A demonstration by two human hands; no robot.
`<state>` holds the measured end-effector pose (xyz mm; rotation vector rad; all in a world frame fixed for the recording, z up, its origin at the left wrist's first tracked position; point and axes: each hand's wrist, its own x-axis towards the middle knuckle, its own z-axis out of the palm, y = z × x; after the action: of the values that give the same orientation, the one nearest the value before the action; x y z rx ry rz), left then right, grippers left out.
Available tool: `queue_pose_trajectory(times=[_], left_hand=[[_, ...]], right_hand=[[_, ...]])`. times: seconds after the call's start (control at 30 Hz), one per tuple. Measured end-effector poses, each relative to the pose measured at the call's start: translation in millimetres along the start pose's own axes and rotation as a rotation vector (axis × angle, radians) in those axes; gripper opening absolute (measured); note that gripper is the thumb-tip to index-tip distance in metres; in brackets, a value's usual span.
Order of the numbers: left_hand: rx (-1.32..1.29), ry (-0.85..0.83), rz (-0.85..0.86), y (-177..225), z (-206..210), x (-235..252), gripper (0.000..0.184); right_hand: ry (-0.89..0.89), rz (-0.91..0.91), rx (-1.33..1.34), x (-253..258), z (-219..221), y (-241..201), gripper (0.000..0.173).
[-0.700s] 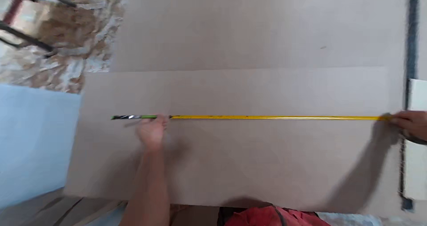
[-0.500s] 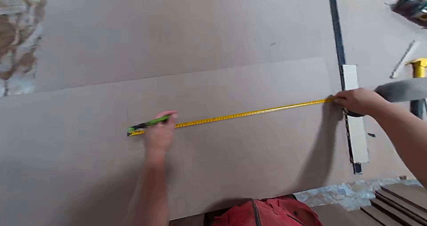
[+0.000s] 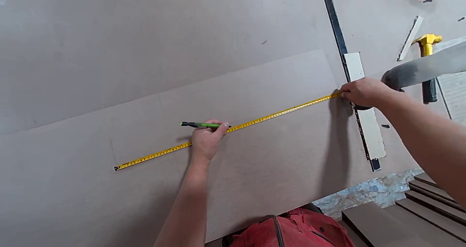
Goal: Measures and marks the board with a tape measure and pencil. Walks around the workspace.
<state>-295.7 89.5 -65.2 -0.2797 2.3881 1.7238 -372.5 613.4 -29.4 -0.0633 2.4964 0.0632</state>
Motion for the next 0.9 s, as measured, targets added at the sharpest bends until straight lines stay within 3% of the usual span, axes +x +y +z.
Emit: queue_pose_trajectory(times=[0.17, 0.37, 0.6, 0.9], left_hand=[[-0.003, 0.048, -0.022, -11.9, -22.1, -12.3, 0.009], [0.158, -0.06, -0.086, -0.1, -8.3, -16.7, 0.008], [0.196, 0.052, -0.071, -4.5, -1.6, -22.3, 0.007], [0.239, 0.08, -0.061, -6.4, -5.2, -23.1, 0.005]], right_hand=[[-0.014, -0.003, -0.005, -1.4, -2.7, -1.7, 0.025], [-0.006, -0.004, 0.009, -1.3, -2.5, -1.4, 0.026], [-0.025, -0.004, 0.001, -0.3, -4.2, -2.3, 0.025], [-0.016, -0.018, 0.001, 1.2, -2.1, 1.1, 0.025]])
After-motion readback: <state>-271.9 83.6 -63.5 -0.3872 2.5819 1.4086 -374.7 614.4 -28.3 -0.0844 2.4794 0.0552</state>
